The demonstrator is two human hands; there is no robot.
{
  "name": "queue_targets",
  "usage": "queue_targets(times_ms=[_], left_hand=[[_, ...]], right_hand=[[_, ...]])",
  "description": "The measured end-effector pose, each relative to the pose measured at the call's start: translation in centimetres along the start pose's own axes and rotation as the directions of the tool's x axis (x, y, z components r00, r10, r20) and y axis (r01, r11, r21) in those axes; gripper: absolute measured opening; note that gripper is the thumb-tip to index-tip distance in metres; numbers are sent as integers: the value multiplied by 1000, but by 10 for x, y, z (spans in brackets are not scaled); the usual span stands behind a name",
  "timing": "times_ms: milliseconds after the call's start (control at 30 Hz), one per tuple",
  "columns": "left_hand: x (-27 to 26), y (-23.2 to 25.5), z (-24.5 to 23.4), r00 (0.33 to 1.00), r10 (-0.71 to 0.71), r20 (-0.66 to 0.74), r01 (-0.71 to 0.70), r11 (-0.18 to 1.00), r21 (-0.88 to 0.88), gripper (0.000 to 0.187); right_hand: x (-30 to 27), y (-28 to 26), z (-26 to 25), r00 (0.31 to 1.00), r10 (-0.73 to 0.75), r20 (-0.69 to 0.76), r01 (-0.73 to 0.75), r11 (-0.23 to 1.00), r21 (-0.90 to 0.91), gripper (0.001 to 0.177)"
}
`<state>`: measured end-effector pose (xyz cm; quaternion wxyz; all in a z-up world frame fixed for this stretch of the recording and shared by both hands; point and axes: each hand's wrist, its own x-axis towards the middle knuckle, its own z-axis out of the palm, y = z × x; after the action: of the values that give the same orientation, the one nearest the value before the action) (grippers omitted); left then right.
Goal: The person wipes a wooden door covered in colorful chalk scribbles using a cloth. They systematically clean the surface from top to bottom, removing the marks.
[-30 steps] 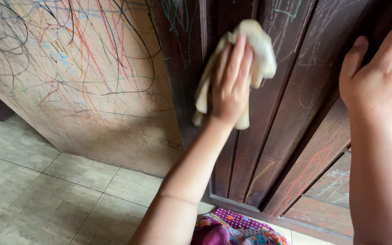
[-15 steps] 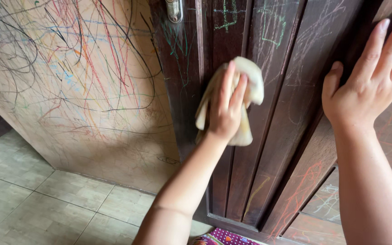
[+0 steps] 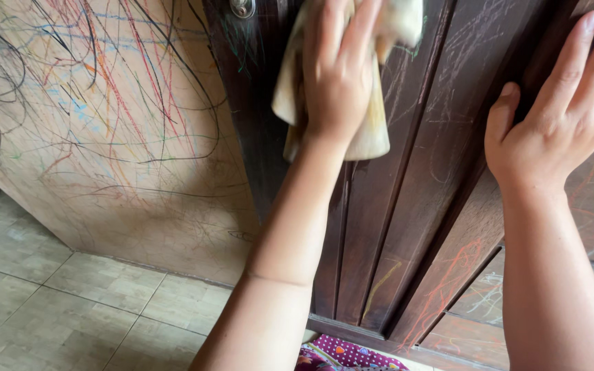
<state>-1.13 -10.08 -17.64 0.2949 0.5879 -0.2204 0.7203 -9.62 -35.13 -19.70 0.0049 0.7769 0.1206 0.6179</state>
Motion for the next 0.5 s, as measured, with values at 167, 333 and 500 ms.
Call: queue_targets(times_ms=[167,333,500], left_hand=[[-95,26,-27,994,36,108,-36,999,0,29],[-188,73,-54,978,47,202,-31,996,-82,24],[-168,76,-41,993,-2,114,21,987,-162,27]], right_hand=[[-2,5,2,1000,-25,-4,25,1000,-8,80],[-3,-1,1,1000,10,-7,-10,999,34,78],[2,-11,-8,1000,3,-11,-2,1000,31,74]])
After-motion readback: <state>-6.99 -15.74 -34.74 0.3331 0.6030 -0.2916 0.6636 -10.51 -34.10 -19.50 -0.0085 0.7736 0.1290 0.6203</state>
